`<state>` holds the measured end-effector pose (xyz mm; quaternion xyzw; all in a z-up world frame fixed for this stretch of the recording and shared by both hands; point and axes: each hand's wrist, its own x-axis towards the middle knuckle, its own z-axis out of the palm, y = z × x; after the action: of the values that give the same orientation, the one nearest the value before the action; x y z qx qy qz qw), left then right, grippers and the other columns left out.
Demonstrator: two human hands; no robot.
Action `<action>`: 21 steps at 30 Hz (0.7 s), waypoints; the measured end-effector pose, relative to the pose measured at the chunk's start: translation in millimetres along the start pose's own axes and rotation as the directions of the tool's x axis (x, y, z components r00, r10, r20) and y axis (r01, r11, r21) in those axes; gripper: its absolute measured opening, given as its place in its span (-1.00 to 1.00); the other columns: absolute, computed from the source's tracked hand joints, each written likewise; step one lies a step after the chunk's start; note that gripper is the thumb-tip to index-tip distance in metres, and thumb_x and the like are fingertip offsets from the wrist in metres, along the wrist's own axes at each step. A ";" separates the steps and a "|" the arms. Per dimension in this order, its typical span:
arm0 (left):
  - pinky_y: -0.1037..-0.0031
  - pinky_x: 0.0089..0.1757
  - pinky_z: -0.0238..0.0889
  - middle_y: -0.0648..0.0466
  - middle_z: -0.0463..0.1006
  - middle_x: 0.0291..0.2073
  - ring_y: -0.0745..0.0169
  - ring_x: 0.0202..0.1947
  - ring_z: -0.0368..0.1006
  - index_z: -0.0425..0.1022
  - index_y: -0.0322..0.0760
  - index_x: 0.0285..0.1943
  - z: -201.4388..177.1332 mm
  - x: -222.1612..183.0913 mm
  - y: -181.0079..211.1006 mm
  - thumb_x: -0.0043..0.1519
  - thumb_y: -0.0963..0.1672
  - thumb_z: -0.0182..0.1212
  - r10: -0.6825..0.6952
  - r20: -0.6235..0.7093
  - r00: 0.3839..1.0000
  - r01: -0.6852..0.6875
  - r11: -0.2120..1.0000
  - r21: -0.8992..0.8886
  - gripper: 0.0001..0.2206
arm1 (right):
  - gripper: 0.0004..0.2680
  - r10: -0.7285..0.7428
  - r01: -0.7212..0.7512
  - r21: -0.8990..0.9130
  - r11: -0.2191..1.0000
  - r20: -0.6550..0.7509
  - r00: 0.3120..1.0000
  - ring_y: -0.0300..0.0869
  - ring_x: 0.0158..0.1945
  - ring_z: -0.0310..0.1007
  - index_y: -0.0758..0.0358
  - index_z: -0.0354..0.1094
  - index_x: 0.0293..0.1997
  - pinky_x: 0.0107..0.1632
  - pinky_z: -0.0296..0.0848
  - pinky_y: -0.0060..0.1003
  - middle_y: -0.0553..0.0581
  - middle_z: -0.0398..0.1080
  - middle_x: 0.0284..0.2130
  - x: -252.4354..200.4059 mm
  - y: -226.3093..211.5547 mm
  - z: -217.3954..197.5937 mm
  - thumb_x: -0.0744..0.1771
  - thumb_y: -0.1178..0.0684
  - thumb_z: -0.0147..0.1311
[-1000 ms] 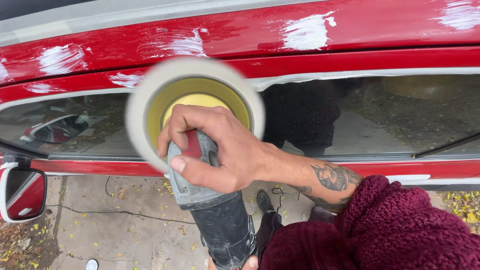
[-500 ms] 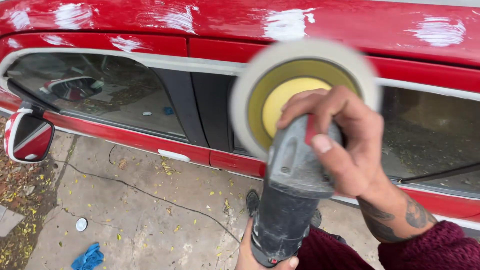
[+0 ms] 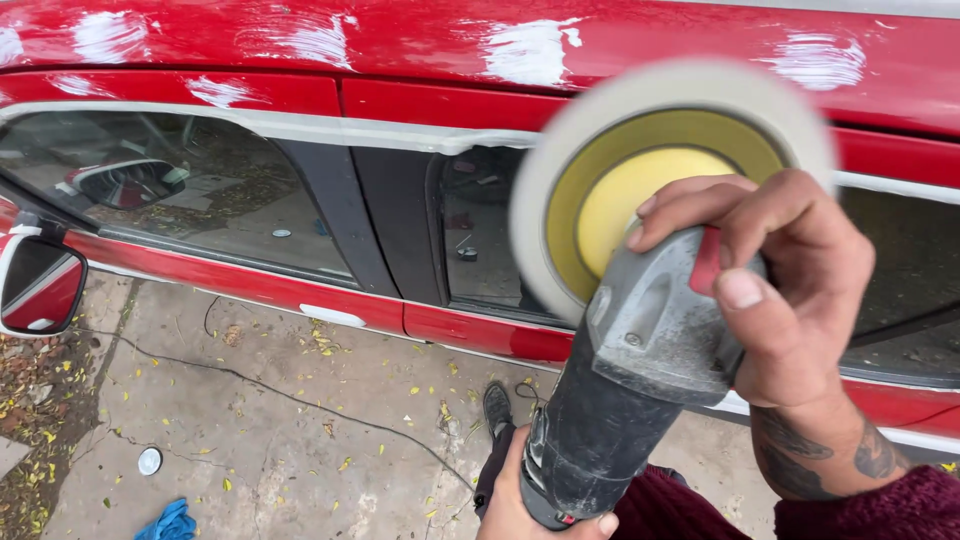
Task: Polishing the exterior paint and side mirror of a red vehicle using a power buffer.
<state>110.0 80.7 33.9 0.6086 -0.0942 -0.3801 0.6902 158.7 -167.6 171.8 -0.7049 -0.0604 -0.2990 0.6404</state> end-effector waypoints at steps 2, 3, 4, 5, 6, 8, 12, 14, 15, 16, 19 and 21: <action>0.32 0.29 0.14 -0.11 0.55 0.21 0.13 0.29 0.46 0.17 -0.42 0.43 -18.4 -3.3 2.3 -0.09 -0.08 0.58 0.004 -0.022 1.000 -0.004 1.000 -0.014 -0.11 | -0.85 -0.021 0.022 -0.007 1.000 0.041 0.999 -0.03 -0.01 0.46 0.21 0.12 -0.24 0.25 0.44 -0.07 0.40 0.49 -0.25 13.2 5.9 22.4 0.38 0.01 0.00; 0.31 0.28 0.15 -0.11 0.55 0.21 0.13 0.28 0.46 0.19 -0.42 0.42 -27.1 -7.0 2.9 -0.10 -0.08 0.59 0.002 -0.050 0.999 -0.004 1.000 -0.030 -0.11 | -0.87 -0.037 0.037 -0.007 0.999 0.086 0.996 -0.03 0.00 0.48 0.21 0.12 -0.23 0.27 0.46 -0.06 0.39 0.50 -0.26 19.0 8.9 34.3 0.35 0.02 -0.02; 0.31 0.28 0.15 -0.11 0.55 0.21 0.13 0.28 0.46 0.19 -0.42 0.42 -36.6 -9.1 1.1 -0.10 -0.08 0.59 -0.001 -0.052 0.999 -0.001 1.000 -0.031 -0.11 | -0.87 -0.033 0.034 -0.006 0.999 0.086 0.996 -0.03 0.00 0.48 0.21 0.12 -0.23 0.27 0.46 -0.06 0.39 0.50 -0.26 26.0 12.2 47.3 0.35 0.02 -0.02; 0.30 0.25 0.20 -0.13 0.57 0.16 0.13 0.23 0.49 0.20 -0.41 0.40 -46.6 -12.1 -0.9 -0.10 -0.08 0.59 0.002 -0.086 0.996 -0.005 0.999 -0.033 -0.13 | -0.87 -0.052 0.053 -0.011 0.999 0.125 0.991 -0.04 -0.01 0.48 0.21 0.11 -0.26 0.23 0.47 -0.08 0.36 0.50 -0.24 32.1 15.5 60.8 0.34 0.03 -0.03; 0.29 0.22 0.24 -0.15 0.60 0.12 0.12 0.18 0.52 0.21 -0.41 0.38 -56.5 -15.1 -2.9 -0.11 -0.08 0.59 0.005 -0.120 0.993 -0.009 0.999 -0.034 -0.14 | -0.87 -0.070 0.073 -0.014 0.997 0.164 0.984 -0.05 -0.02 0.49 0.21 0.09 -0.29 0.20 0.47 -0.09 0.34 0.50 -0.22 38.2 19.0 74.2 0.33 0.04 -0.03; 0.28 0.21 0.27 -0.16 0.62 0.09 0.11 0.16 0.54 0.21 -0.42 0.39 -71.9 -21.9 0.9 -0.09 -0.09 0.55 0.024 -0.170 0.985 -0.034 0.998 -0.056 -0.16 | -0.87 -0.079 0.073 0.034 0.997 0.220 0.972 -0.10 -0.07 0.50 0.21 0.10 -0.26 0.13 0.49 -0.17 0.32 0.51 -0.20 46.6 29.7 99.5 0.36 0.06 -0.01; 0.29 0.16 0.29 -0.18 0.61 0.07 0.09 0.11 0.54 0.24 -0.48 0.39 -110.7 -25.5 -10.2 -0.07 -0.10 0.49 0.148 -0.324 0.934 -0.152 0.988 0.014 -0.20 | -0.86 -0.125 0.102 0.088 0.991 0.318 0.940 -0.17 -0.10 0.50 0.24 0.09 -0.25 0.02 0.46 -0.27 0.22 0.47 -0.23 73.8 35.3 156.5 0.37 0.10 0.03; 0.29 0.16 0.29 -0.18 0.61 0.07 0.09 0.11 0.54 0.24 -0.47 0.39 -123.8 -19.2 -4.6 -0.07 -0.10 0.49 0.139 -0.277 0.951 -0.138 0.990 0.024 -0.20 | -0.83 -0.102 0.084 0.067 0.994 0.326 0.940 -0.22 -0.22 0.44 0.24 0.09 -0.27 -0.08 0.45 -0.32 0.17 0.49 -0.25 85.3 38.4 179.2 0.37 0.08 0.07; 0.29 0.16 0.29 -0.18 0.61 0.07 0.09 0.12 0.54 0.24 -0.47 0.39 -128.0 -17.0 -2.3 -0.07 -0.10 0.50 0.136 -0.255 0.958 -0.133 0.991 0.028 -0.20 | -0.80 -0.084 0.066 0.061 0.996 0.356 0.931 -0.28 -0.33 0.37 0.25 0.08 -0.30 -0.18 0.44 -0.37 0.13 0.50 -0.26 91.2 39.5 190.3 0.36 0.07 0.11; 0.29 0.16 0.29 -0.18 0.61 0.07 0.09 0.12 0.54 0.24 -0.47 0.39 -131.6 -15.1 0.1 -0.07 -0.10 0.50 0.133 -0.244 0.961 -0.129 0.991 0.032 -0.20 | -0.80 -0.082 0.066 0.056 0.996 0.346 0.935 -0.28 -0.33 0.37 0.25 0.08 -0.30 -0.18 0.44 -0.37 0.13 0.50 -0.26 95.1 36.7 194.6 0.36 0.07 0.11; 0.30 0.17 0.28 -0.18 0.62 0.08 0.09 0.12 0.54 0.23 -0.47 0.39 -134.3 -10.1 3.7 -0.07 -0.10 0.50 0.124 -0.208 0.970 -0.120 0.992 0.035 -0.19 | -0.80 -0.046 -0.008 0.134 0.991 0.393 0.918 -0.30 -0.34 0.34 0.21 0.06 -0.24 -0.11 0.42 -0.31 0.05 0.47 -0.25 102.7 30.6 200.7 0.36 0.04 0.11; 0.30 0.18 0.28 -0.18 0.62 0.08 0.09 0.13 0.54 0.22 -0.47 0.39 -131.2 -8.3 4.7 -0.07 -0.09 0.50 0.117 -0.181 0.976 -0.112 0.993 0.035 -0.19 | -0.80 -0.043 -0.006 0.120 0.993 0.398 0.916 -0.27 -0.30 0.35 0.19 0.06 -0.25 -0.12 0.42 -0.33 0.02 0.45 -0.26 102.1 28.9 196.0 0.35 0.04 0.10</action>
<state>183.9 186.7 9.3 0.6428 -0.0699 -0.2809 0.7093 322.7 -19.0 197.5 -0.7112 -0.2143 -0.1507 0.6523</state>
